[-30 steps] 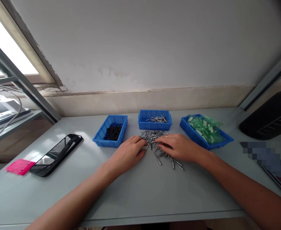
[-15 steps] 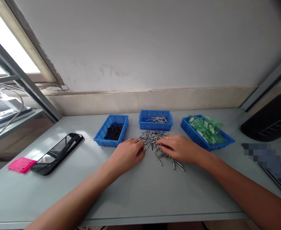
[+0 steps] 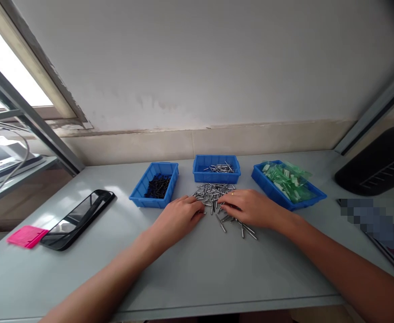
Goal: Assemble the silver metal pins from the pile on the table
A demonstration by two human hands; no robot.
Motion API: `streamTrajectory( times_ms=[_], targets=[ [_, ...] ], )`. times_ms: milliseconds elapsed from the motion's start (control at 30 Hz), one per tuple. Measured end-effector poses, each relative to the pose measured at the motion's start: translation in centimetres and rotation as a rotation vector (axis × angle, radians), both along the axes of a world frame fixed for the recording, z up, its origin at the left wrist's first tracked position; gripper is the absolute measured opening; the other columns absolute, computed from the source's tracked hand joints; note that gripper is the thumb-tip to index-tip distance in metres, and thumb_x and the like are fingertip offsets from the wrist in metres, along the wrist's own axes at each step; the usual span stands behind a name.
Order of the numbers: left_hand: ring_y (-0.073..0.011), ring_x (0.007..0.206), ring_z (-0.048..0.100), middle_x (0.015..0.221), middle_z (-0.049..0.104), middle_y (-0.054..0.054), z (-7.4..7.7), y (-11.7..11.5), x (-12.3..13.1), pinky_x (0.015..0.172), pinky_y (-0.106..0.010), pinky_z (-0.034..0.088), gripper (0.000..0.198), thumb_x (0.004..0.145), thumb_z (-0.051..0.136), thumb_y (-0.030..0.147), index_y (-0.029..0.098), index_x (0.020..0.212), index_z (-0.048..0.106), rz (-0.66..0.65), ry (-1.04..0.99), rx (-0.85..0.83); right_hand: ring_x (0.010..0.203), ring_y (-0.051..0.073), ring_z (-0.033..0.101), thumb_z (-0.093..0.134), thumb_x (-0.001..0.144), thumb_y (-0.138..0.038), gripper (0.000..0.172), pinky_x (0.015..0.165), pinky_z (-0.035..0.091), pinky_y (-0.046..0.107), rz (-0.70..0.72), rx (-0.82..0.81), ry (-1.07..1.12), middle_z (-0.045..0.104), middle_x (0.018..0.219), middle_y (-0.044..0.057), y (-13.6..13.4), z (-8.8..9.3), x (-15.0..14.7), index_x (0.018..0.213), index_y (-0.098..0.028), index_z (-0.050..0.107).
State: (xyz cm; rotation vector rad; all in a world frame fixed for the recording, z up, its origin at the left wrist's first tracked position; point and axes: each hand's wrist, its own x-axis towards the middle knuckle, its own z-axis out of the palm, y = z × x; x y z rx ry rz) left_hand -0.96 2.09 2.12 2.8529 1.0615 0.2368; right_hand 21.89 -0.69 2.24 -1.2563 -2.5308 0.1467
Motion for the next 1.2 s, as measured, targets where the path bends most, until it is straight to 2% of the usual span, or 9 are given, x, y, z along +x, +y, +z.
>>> streamTrajectory(
  times_ms=[200,367,600,767,967,1200],
  targets=[
    [-0.0209,0.085,0.06,0.086,0.065,-0.003,0.2,-0.07,0.09,0.072,-0.033,0.047,0.012,0.088,0.053,0.024,0.02,0.097,0.059,0.055,-0.009,-0.007,0.088,0.018,0.063,0.04,0.093,-0.028,0.027,0.07,0.046,0.029,-0.002,-0.01,-0.009,0.069,0.099,0.004,0.0,0.06,0.01,0.107,-0.023,0.062],
    [-0.0199,0.083,0.06,0.088,0.065,-0.003,0.32,-0.14,0.11,0.071,-0.031,0.046,0.013,0.086,0.053,0.021,0.02,0.098,0.059,0.075,-0.035,-0.014,0.086,0.018,0.063,0.041,0.093,-0.026,0.025,0.069,0.046,0.028,-0.001,-0.008,-0.007,0.069,0.097,0.003,-0.05,0.01,0.01,0.105,-0.023,0.063],
    [-0.0206,0.08,0.058,0.083,0.063,-0.004,0.35,-0.31,0.08,0.071,-0.033,0.046,0.021,0.09,0.048,0.034,0.019,0.093,0.062,0.096,0.005,0.002,0.087,0.018,0.063,0.041,0.093,-0.027,0.025,0.071,0.046,0.028,0.004,-0.024,-0.007,0.069,0.098,0.004,-0.03,-0.1,-0.02,0.104,-0.022,0.063],
    [-0.0218,0.085,0.056,0.086,0.063,-0.005,0.41,-0.47,0.16,0.076,-0.037,0.046,0.019,0.089,0.047,0.024,0.018,0.096,0.062,0.07,0.037,0.015,0.087,0.018,0.063,0.04,0.093,-0.028,0.026,0.071,0.045,0.029,-0.007,-0.035,-0.001,0.068,0.098,0.004,-0.07,0.11,-0.05,0.106,-0.022,0.063],
    [-0.0208,0.084,0.057,0.089,0.065,-0.004,0.23,-0.21,0.26,0.075,-0.034,0.046,0.02,0.085,0.049,0.016,0.019,0.1,0.062,0.088,-0.006,-0.004,0.088,0.018,0.063,0.04,0.093,-0.028,0.027,0.07,0.045,0.029,0.018,-0.018,-0.006,0.068,0.1,0.004,-0.04,-0.39,-0.17,0.105,-0.022,0.063],
    [-0.0207,0.083,0.058,0.088,0.065,-0.004,0.25,-0.2,0.23,0.074,-0.035,0.046,0.02,0.086,0.047,0.014,0.018,0.099,0.063,0.089,-0.046,0.039,0.086,0.016,0.064,0.043,0.092,-0.026,0.025,0.069,0.046,0.027,0.002,0.046,0.027,0.069,0.098,0.003,-0.13,-0.3,-0.15,0.106,-0.023,0.064]
  ],
)
